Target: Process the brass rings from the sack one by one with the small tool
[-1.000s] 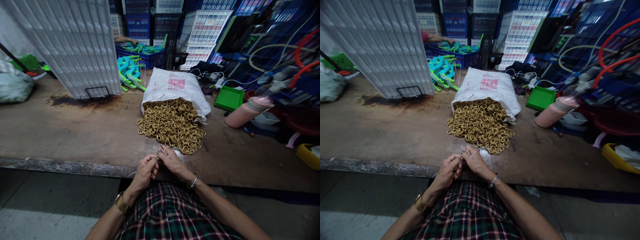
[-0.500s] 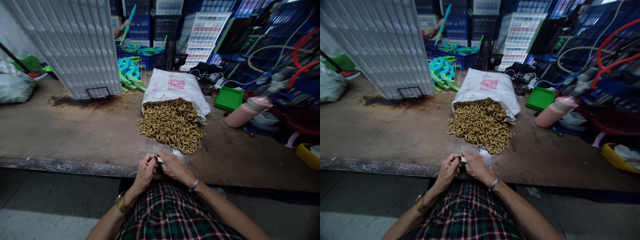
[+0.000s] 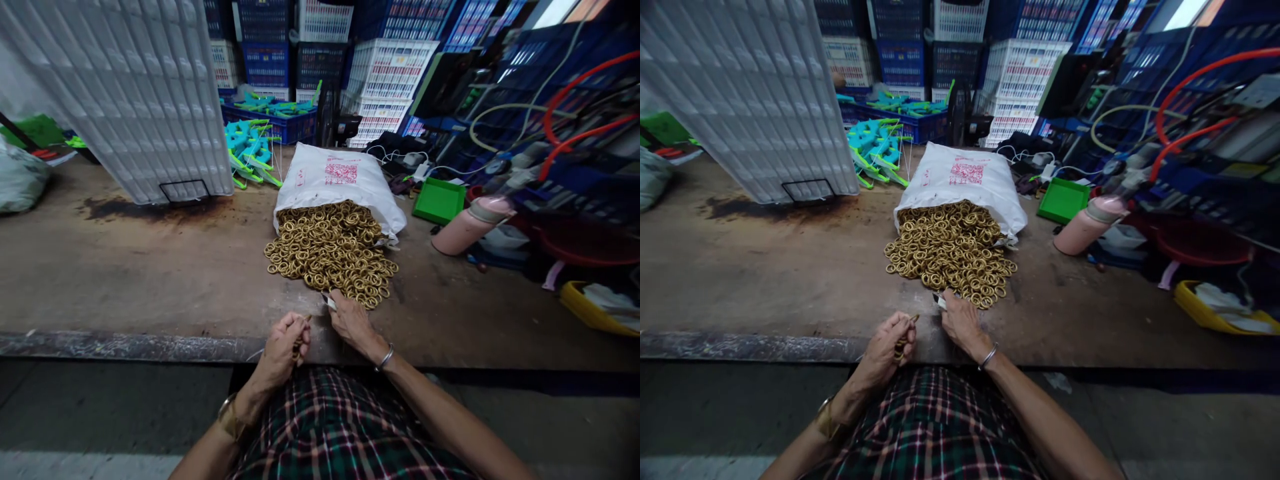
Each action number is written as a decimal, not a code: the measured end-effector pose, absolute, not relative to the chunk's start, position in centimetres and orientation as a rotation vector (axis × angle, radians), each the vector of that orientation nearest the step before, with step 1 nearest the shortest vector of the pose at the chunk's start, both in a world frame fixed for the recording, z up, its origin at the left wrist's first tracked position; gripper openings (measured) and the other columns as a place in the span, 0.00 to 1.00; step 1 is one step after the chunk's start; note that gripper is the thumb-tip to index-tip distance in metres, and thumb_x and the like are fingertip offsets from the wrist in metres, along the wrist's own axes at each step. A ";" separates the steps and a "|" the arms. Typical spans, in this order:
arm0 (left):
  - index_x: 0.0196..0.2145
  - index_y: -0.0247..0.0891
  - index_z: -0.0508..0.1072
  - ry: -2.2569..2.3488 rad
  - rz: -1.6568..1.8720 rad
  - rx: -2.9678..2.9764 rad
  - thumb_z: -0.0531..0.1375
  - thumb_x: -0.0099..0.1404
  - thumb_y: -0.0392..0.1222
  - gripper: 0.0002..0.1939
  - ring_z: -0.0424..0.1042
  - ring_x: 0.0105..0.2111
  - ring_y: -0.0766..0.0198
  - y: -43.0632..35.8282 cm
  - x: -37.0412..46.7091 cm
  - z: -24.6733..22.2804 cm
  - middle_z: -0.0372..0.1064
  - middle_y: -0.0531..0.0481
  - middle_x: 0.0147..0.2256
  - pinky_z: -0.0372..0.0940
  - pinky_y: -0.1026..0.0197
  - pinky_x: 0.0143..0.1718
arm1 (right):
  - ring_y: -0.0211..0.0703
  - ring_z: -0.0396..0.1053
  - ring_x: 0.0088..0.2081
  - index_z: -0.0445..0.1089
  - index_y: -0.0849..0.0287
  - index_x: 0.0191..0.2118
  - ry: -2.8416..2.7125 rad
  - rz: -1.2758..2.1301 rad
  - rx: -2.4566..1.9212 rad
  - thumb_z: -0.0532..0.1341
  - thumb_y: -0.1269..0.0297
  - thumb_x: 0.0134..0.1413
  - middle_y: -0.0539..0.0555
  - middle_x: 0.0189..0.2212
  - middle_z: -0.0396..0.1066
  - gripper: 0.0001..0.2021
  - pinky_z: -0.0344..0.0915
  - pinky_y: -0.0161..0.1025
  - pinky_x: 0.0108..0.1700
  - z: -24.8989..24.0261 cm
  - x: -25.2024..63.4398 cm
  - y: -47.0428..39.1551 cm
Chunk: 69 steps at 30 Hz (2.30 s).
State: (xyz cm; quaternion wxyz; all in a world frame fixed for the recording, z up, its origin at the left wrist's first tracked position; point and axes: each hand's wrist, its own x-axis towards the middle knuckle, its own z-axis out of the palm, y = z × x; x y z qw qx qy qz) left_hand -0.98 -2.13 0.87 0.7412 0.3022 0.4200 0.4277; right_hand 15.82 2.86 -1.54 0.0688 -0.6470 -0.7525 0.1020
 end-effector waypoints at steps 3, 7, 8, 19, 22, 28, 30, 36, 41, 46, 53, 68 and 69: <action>0.26 0.36 0.61 0.854 0.945 0.485 0.60 0.54 0.52 0.17 0.56 0.16 0.76 -1.6 -1.3 0.0 0.63 0.55 0.24 0.48 0.73 0.13 | 0.40 0.67 0.29 0.61 0.59 0.41 -2.171 0.237 -2.026 0.50 0.70 0.53 0.53 0.28 0.70 0.09 0.50 0.34 0.29 -1.6 16.3 3.4; 0.27 0.35 0.62 0.833 0.937 0.450 0.61 0.54 0.50 0.16 0.57 0.16 0.77 -1.5 -1.5 -0.5 0.66 0.51 0.28 0.48 0.72 0.13 | 0.41 0.68 0.31 0.60 0.58 0.41 -2.189 0.207 -2.109 0.50 0.69 0.54 0.55 0.31 0.71 0.09 0.49 0.34 0.29 -1.6 16.2 3.8; 0.27 0.35 0.62 0.834 0.941 0.451 0.61 0.54 0.49 0.15 0.57 0.16 0.77 -1.5 -1.5 -0.5 0.66 0.51 0.28 0.48 0.72 0.13 | 0.41 0.68 0.31 0.61 0.58 0.41 -2.194 0.202 -2.121 0.50 0.69 0.54 0.55 0.32 0.71 0.08 0.49 0.34 0.29 -1.6 16.2 3.8; 0.31 0.38 0.62 0.739 0.945 0.410 0.60 0.55 0.42 0.10 0.56 0.16 0.76 -1.1 -1.4 -0.6 0.63 0.55 0.27 0.47 0.72 0.14 | 0.39 0.64 0.26 0.62 0.59 0.37 -2.082 0.309 -2.002 0.49 0.73 0.50 0.52 0.26 0.68 0.09 0.47 0.34 0.27 -3.0 16.9 4.0; 0.31 0.37 0.63 0.695 0.921 0.359 0.60 0.55 0.41 0.09 0.57 0.18 0.76 -0.9 -1.5 -0.6 0.63 0.54 0.27 0.46 0.73 0.15 | 0.37 0.61 0.25 0.60 0.59 0.31 -1.941 0.546 -1.816 0.47 0.70 0.52 0.50 0.23 0.64 0.06 0.51 0.33 0.28 -2.0 16.8 3.9; 0.27 0.35 0.62 0.784 0.955 0.429 0.62 0.53 0.44 0.12 0.57 0.18 0.76 -0.1 -1.0 -0.5 0.63 0.54 0.28 0.48 0.73 0.15 | 0.31 0.49 0.17 0.56 0.57 0.27 -1.504 1.379 -1.482 0.49 0.60 0.51 0.42 0.17 0.51 0.08 0.48 0.29 0.20 0.4 15.3 3.2; 0.26 0.36 0.62 0.936 0.985 0.588 0.61 0.54 0.47 0.13 0.55 0.16 0.76 0.1 -0.8 -0.6 0.61 0.57 0.23 0.48 0.72 0.15 | 0.29 0.43 0.15 0.56 0.56 0.28 -1.346 1.630 -1.416 0.51 0.58 0.49 0.40 0.16 0.48 0.08 0.43 0.29 0.17 0.8 14.9 2.8; 0.34 0.36 0.68 1.281 1.007 1.204 0.56 0.57 0.46 0.11 0.56 0.17 0.72 0.2 -0.5 -0.6 0.58 0.59 0.17 0.53 0.69 0.19 | 0.27 0.42 0.14 0.55 0.57 0.26 -1.271 1.863 -1.315 0.55 0.57 0.45 0.40 0.15 0.48 0.10 0.40 0.28 0.15 1.1 14.5 2.4; 0.27 0.36 0.66 1.310 0.958 1.227 0.54 0.56 0.45 0.09 0.54 0.16 0.72 0.2 -0.2 -0.4 0.55 0.60 0.14 0.52 0.68 0.19 | 0.27 0.43 0.15 0.56 0.58 0.23 -1.360 1.798 -1.341 0.55 0.59 0.47 0.40 0.14 0.48 0.10 0.40 0.28 0.17 0.7 14.2 2.4; 0.27 0.36 0.66 1.315 0.936 1.229 0.55 0.56 0.45 0.09 0.53 0.16 0.72 0.3 -0.4 -0.8 0.54 0.60 0.15 0.50 0.68 0.19 | 0.27 0.44 0.16 0.56 0.58 0.22 -1.408 1.688 -1.405 0.54 0.60 0.48 0.40 0.13 0.47 0.10 0.41 0.28 0.17 0.3 13.8 2.6; 0.26 0.36 0.64 1.310 0.991 1.226 0.55 0.57 0.46 0.10 0.53 0.16 0.73 0.0 -0.4 -1.2 0.54 0.59 0.15 0.51 0.68 0.19 | 0.27 0.45 0.15 0.56 0.58 0.23 -1.374 1.676 -1.380 0.54 0.61 0.47 0.40 0.14 0.48 0.08 0.42 0.28 0.16 0.3 13.3 2.9; 0.30 0.37 0.64 1.228 0.946 0.926 0.56 0.56 0.52 0.14 0.56 0.15 0.74 0.3 -0.6 -0.7 0.59 0.59 0.18 0.53 0.71 0.16 | 0.27 0.45 0.13 0.58 0.58 0.25 -1.247 1.738 -1.347 0.53 0.53 0.49 0.42 0.16 0.56 0.13 0.42 0.29 0.15 -1.2 12.9 3.5; 0.31 0.37 0.64 1.212 0.925 0.909 0.56 0.56 0.52 0.15 0.56 0.15 0.74 0.4 -0.6 -0.6 0.59 0.58 0.19 0.53 0.71 0.15 | 0.28 0.47 0.14 0.59 0.58 0.24 -1.309 1.670 -1.379 0.53 0.55 0.49 0.42 0.16 0.56 0.12 0.44 0.29 0.16 -1.2 13.0 3.7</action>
